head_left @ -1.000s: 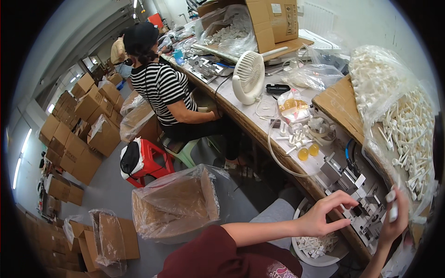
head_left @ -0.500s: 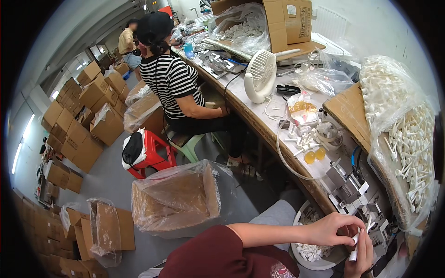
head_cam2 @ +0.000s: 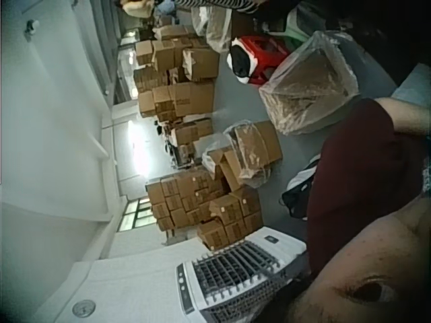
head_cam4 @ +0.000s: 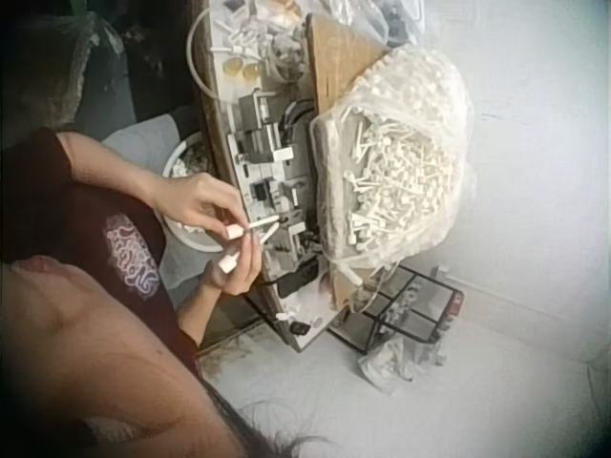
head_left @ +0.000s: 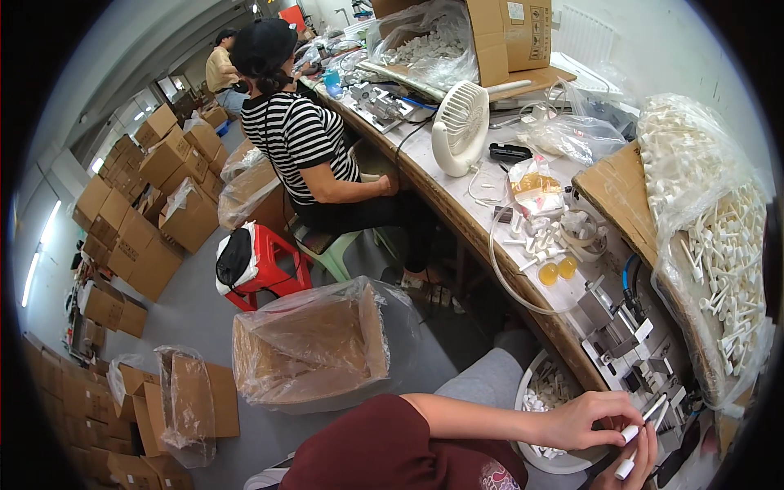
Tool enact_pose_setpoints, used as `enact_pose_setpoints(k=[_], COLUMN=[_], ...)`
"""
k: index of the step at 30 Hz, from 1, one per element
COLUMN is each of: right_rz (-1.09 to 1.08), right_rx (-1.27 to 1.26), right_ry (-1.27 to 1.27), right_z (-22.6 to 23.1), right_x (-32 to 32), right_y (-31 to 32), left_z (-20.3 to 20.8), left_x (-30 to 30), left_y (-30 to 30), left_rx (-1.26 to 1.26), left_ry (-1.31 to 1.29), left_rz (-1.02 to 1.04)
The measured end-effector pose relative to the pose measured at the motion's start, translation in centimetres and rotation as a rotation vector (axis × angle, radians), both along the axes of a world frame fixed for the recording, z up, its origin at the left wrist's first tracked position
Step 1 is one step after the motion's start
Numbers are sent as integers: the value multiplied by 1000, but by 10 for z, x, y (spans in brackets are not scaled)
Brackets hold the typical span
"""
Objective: Assembling small plastic sprayer heads using a pneumatic assembly machine.
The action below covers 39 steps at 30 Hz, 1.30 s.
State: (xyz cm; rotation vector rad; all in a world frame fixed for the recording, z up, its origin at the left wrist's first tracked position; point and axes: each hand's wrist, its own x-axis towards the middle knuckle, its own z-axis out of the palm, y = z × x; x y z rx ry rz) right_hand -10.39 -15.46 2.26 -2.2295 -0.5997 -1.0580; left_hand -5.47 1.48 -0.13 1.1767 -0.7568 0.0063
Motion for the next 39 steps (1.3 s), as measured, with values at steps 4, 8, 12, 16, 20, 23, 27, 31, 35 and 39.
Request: enact_pose_setpoints(k=[4,8,12,16,20,23,27,31,35,39], right_rz=[-12,-61,-156,-181,-213,-237,-255,-281,-265,-257], right_rx=[56,85,53,86,69,66,48,42,75,105], right_ry=[3,2,-27,-17,-21,-25,-34,-24,-16,-20], right_z=[1,1,-7,-16,-20,-19,-22,-15,-22,-25], right_x=[5,9,9,9,8,9,8,6,4,1], right_y=[1,5,-5,-14,-19,-18,-21,-18,-22,-23], left_z=[3,-2,-9,-12,-14,-16,-21,-20,-24,-24], left_x=[1,5,12,20,24,24,28,30,34,36], left_y=[-2,-4,-2,1,-1,-3,-4,-4,-4,-5], left_rx=[-3,37,64,208,268,279,288,325,357,376], left_ry=[10,-34,-129,-236,-397,-432,-458,-484,-510,-520], left_rz=[-6,52,152,254,354,371,380,395,419,410])
